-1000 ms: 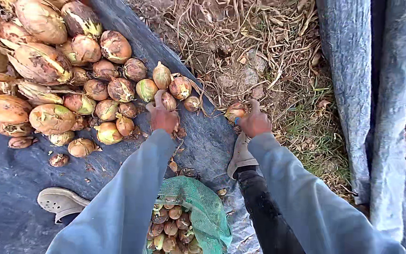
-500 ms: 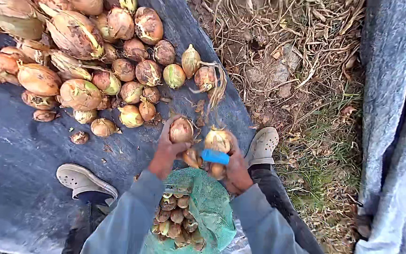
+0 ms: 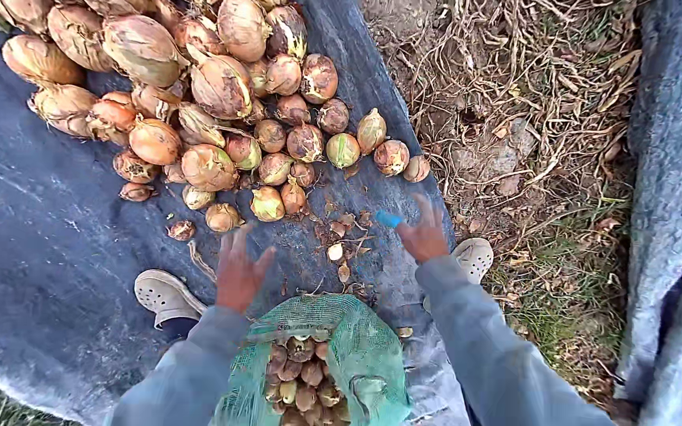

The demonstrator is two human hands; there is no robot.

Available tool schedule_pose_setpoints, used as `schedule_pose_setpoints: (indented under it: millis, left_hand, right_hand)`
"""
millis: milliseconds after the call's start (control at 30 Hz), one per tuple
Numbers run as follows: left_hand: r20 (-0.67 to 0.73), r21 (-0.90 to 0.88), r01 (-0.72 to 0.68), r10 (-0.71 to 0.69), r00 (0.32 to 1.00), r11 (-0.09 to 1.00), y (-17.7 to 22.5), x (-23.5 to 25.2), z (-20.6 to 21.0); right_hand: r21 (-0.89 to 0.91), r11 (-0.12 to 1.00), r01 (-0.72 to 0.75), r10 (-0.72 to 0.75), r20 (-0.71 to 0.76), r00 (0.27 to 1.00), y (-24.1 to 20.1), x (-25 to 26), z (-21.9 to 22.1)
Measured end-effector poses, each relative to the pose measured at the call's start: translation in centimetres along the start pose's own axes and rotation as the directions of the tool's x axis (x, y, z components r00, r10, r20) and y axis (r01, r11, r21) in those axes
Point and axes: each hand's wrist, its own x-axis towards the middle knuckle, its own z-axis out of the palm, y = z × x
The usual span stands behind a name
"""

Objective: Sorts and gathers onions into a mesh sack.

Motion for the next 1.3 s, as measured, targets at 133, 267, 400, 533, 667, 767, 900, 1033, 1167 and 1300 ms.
schedule_pose_setpoints:
  millis: [133, 267, 400, 533, 667, 767, 900, 1033, 1167, 1300]
  left_hand:
    - [-0.200, -0.160, 0.175, -0.205, 0.958, 0.972, 3.5, 8.5, 4.5]
    - [-0.251, -0.038, 0.394, -0.390, 0.886, 0.918, 6.7, 10.2, 7.8]
    - [-0.214, 0.187, 0.321, -0.281, 0.936, 0.928, 6.4, 9.9, 9.0]
    - [-0.089, 0.275, 0.249, -0.233, 0.968, 0.929, 5.6, 10.4, 7.1]
    - [0.132, -0.040, 0.161, -0.155, 0.979, 0.986, 2.5, 7.7, 4.3]
    - [0.421, -0.335, 0.182, -0.026, 0.907, 0.924, -2.1, -0.8, 3.1]
    - [0.863, -0.080, -0.001, 0.070, 0.500, 0.997, -5.0, -10.4, 1.8]
    - [0.463, 0.080, -0.198, 0.140, 0.875, 0.977, -2.8, -6.4, 0.5]
    - [0.121, 0.268, -0.464, 0.449, 0.885, 0.844, 3.2, 6.1, 0.5]
    - [0.191, 0.446, -0.496, 0.463, 0.866, 0.745, 10.5, 16.3, 0.9]
  right_hand:
    - [-0.106, 0.990, -0.097, 0.087, -0.096, 0.992, -6.0, 9.7, -2.3]
    - [-0.361, 0.916, -0.174, 0.156, -0.080, 0.985, -9.3, 11.1, 1.2]
    - [-0.437, 0.872, -0.221, 0.137, -0.216, 0.967, -8.6, 9.4, 4.4]
    - [-0.146, 0.989, 0.037, -0.059, -0.149, 0.987, -7.5, 1.7, 5.5]
    - [0.666, 0.745, -0.034, -0.237, 0.312, 0.920, -4.8, -12.5, 8.6]
    - [0.539, 0.801, -0.260, -0.299, 0.737, 0.606, -1.4, -20.5, 11.0]
    - [-0.341, 0.921, 0.187, 0.268, 0.906, 0.328, 2.1, -21.7, 12.0]
    - [-0.241, 0.964, 0.115, 0.056, 0.603, 0.796, 0.3, -11.3, 6.8]
    - [-0.394, 0.875, 0.279, -0.272, 0.077, 0.959, -6.9, 2.0, 1.9]
    - [-0.595, 0.760, 0.262, -0.281, 0.062, 0.958, -14.1, 10.3, 2.0]
